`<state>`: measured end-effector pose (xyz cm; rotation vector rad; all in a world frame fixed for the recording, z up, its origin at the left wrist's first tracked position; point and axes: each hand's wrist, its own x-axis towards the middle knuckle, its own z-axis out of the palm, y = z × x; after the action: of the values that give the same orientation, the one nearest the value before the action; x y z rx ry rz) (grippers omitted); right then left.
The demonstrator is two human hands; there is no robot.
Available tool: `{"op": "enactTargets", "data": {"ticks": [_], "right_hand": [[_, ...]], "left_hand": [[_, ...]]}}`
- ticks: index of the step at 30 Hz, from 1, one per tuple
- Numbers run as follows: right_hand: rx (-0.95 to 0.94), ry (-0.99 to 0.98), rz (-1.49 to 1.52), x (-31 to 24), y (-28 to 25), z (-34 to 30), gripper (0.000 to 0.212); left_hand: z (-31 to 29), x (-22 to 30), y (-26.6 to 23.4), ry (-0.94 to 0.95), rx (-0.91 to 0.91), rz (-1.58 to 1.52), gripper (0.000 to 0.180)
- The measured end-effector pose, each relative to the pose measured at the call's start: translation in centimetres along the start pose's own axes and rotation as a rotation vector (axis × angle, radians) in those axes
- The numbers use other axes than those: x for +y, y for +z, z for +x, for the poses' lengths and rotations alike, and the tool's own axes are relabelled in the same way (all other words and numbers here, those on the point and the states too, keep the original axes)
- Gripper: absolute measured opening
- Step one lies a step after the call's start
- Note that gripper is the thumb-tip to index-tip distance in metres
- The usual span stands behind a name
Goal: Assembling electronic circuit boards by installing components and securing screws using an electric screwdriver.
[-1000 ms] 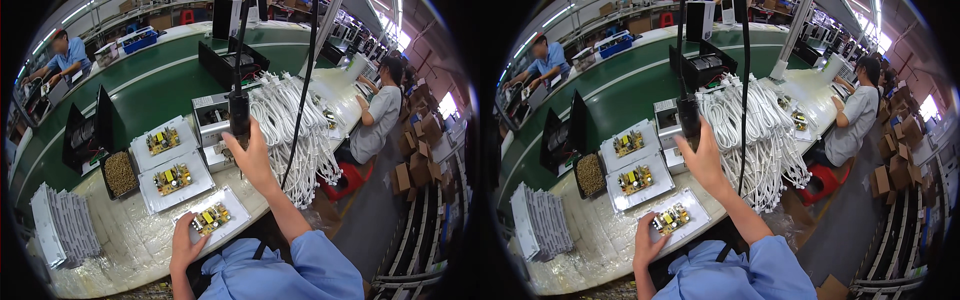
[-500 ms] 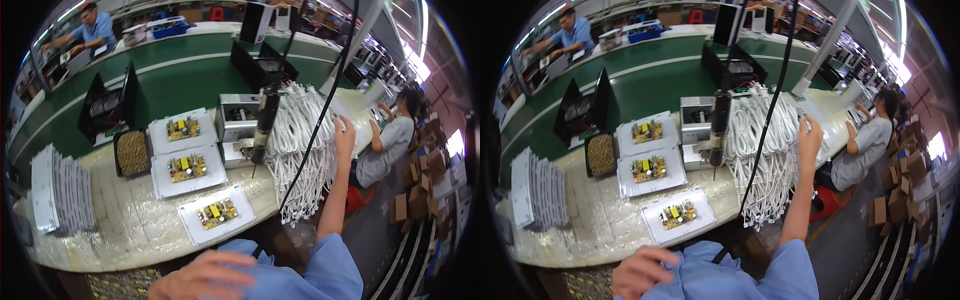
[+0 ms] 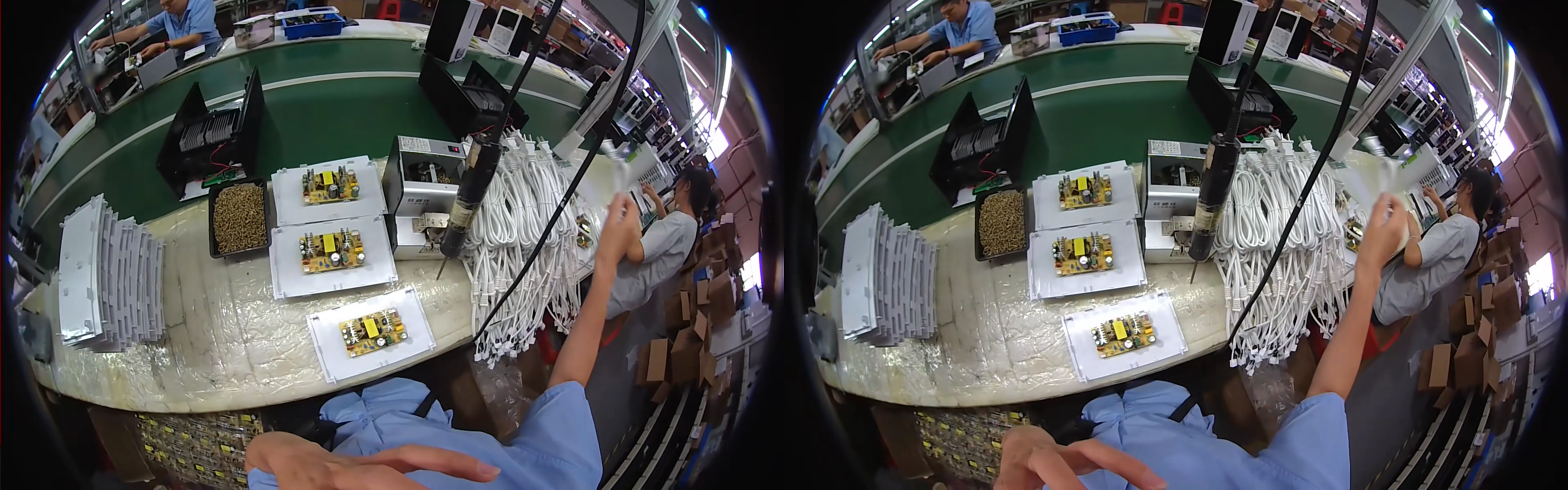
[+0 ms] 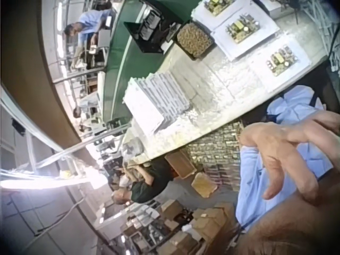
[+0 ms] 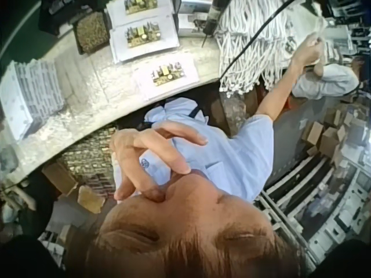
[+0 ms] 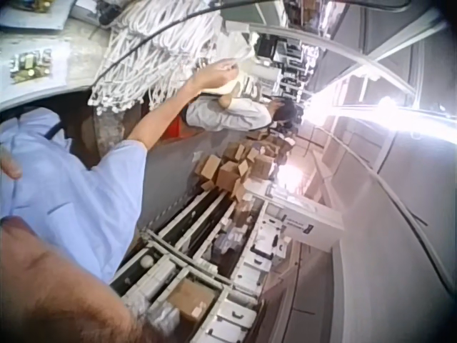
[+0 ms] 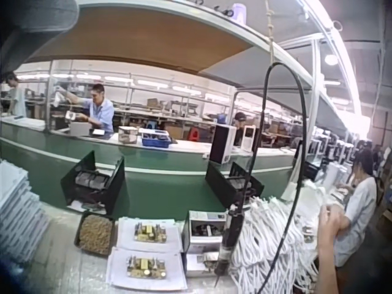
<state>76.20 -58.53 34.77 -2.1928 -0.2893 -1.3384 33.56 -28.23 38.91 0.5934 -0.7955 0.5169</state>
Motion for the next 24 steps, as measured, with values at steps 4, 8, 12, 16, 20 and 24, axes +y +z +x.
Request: {"op": "enactTargets", "data": {"ticks": [4,8,12,16,20,24], "right_hand": [[0.239,-0.114,0.059,-11.1,-8.8,-0.8,0.026],[0.023,-0.152,0.422,-18.0,-15.7,-6.7,0.021],[-1.094,-0.306,1.14,-25.6,-14.0,-10.8,0.031],[-1.789,0.361,1.465,-27.0,-10.6,-15.6,0.042],[-2.25,0.871,1.527,-25.4,-6.8,-19.2,0.068],[-2.173,0.844,1.554,-24.0,-5.6,-19.2,0.065]], "left_hand": [[0.7,-2.9,0.3,0.194,0.176,0.071,0.039],[-0.6,-2.1,-6.7,-0.18,-0.226,0.651,0.075],[-2.5,-3.1,-6.4,-0.556,0.032,0.932,0.069],[-4.2,-2.4,-8.6,-0.433,0.151,0.941,0.066],[-3.8,0.9,-10.7,-0.195,0.567,1.022,0.051],[-2.3,4.3,-13.3,-0.028,0.767,0.965,0.04]]}}
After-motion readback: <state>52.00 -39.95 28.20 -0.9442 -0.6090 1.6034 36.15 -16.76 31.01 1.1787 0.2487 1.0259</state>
